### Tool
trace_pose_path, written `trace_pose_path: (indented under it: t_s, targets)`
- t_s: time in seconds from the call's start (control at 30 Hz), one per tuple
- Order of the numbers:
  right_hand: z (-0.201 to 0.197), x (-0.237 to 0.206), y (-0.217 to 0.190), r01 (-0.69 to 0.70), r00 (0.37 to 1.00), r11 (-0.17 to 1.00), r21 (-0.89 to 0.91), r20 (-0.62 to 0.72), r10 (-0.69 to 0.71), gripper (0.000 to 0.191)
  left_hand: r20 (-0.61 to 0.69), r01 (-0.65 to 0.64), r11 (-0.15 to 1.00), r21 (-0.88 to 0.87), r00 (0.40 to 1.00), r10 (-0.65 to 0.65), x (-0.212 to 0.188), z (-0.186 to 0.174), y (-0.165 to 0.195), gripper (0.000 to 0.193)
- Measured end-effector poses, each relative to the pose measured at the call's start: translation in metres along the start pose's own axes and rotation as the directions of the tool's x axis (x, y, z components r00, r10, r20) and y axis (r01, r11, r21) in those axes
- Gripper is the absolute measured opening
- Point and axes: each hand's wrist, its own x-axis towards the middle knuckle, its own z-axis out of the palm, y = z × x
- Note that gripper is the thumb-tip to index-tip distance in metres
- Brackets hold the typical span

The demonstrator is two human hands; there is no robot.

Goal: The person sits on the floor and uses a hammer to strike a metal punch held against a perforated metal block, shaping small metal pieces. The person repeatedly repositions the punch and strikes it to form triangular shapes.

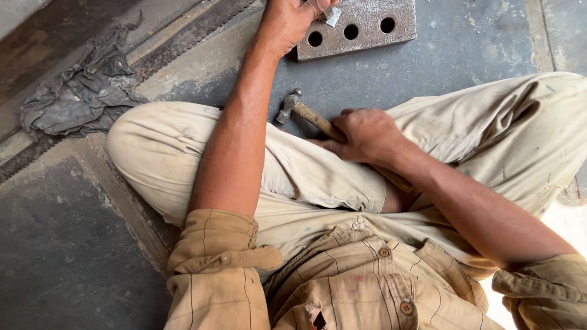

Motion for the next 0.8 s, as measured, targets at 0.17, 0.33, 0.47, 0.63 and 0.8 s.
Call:
trace_pose_path:
  t_s: [0.17,0.33,0.47,0.63,0.8]
  targets:
    - [0.000,-0.014,-0.006,0.036,0.995,0.988,0.150,-0.099,-0.021,0.043,-0.020,0.004,1.000,0.011,1.000,-0.004,-0.005,0.007,0.014,0.010]
    - [-0.006,-0.051,-0.015,-0.148,0.974,0.865,0.480,-0.081,0.211,0.036,-0.080,0.002,0.963,0.269,0.997,0.020,-0.010,0.009,0.031,0.017]
    - [-0.008,-0.083,-0.019,-0.068,0.941,0.527,0.847,-0.121,0.317,0.032,-0.094,0.007,0.916,0.400,0.995,0.034,-0.010,0.009,0.037,0.021]
    - [-0.008,-0.114,-0.020,-0.018,0.858,0.454,0.891,-0.219,0.465,0.034,-0.090,0.014,0.962,0.274,0.996,0.011,-0.009,0.007,0.037,0.021]
    - [-0.009,-0.136,-0.026,0.136,0.810,0.373,0.918,-0.320,0.491,0.036,-0.060,-0.021,0.930,0.367,0.997,0.047,-0.009,0.010,0.042,0.018]
